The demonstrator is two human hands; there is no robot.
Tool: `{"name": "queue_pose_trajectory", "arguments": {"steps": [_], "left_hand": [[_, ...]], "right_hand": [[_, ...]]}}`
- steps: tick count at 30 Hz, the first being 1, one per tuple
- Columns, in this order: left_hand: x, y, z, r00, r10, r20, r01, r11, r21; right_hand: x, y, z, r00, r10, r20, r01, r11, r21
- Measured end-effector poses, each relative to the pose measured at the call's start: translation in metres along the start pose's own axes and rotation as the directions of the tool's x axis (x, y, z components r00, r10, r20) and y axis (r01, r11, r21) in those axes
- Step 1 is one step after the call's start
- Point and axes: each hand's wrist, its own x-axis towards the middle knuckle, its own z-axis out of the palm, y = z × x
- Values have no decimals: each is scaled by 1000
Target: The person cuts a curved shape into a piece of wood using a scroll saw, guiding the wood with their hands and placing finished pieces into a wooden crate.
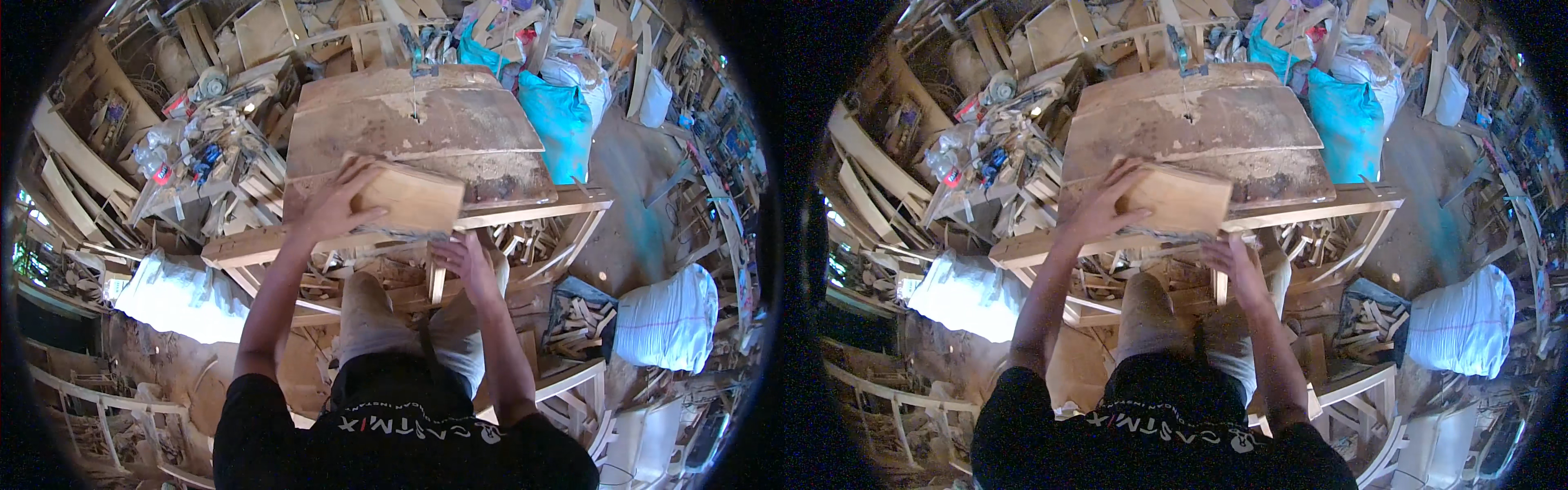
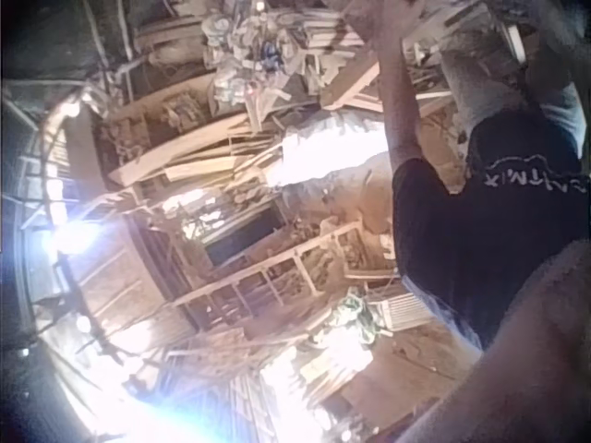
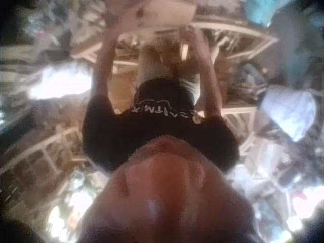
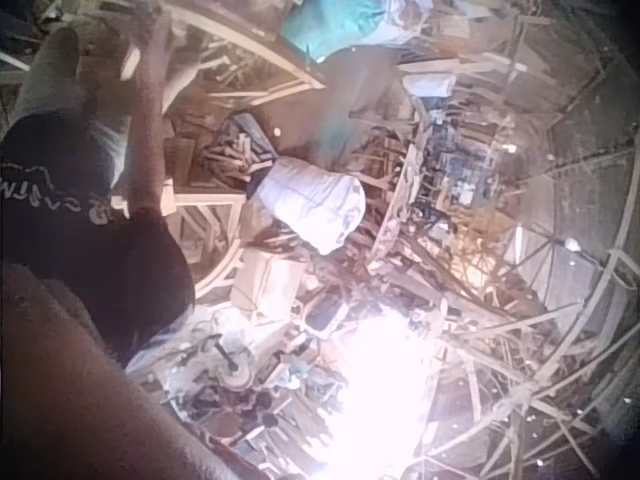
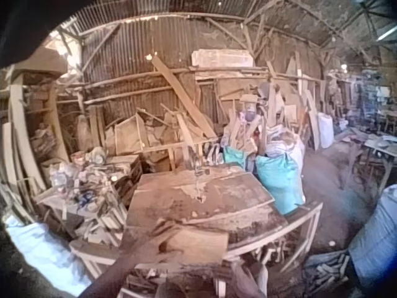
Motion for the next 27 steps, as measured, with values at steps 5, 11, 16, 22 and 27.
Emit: {"name": "queue_pose_trajectory", "arguments": {"steps": [5,11,16,22,27], "left_hand": [[-7,-3,9,923,3,-384,-108,962,-252],[-50,-73,19,743,-256,-619,375,924,68],[-47,-65,31,726,-259,-637,473,860,189],[-43,-56,31,674,-273,-686,518,837,176],[-42,-57,32,679,-272,-682,529,825,197]], "right_hand": [[15,-3,6,989,-126,-72,127,992,9],[-35,-71,40,822,-569,-35,496,744,-449],[-25,-116,26,407,-779,476,626,-141,-767],[1,-108,-17,576,-455,679,454,-513,-729],[0,-94,-4,590,-477,652,404,-524,-749]]}}
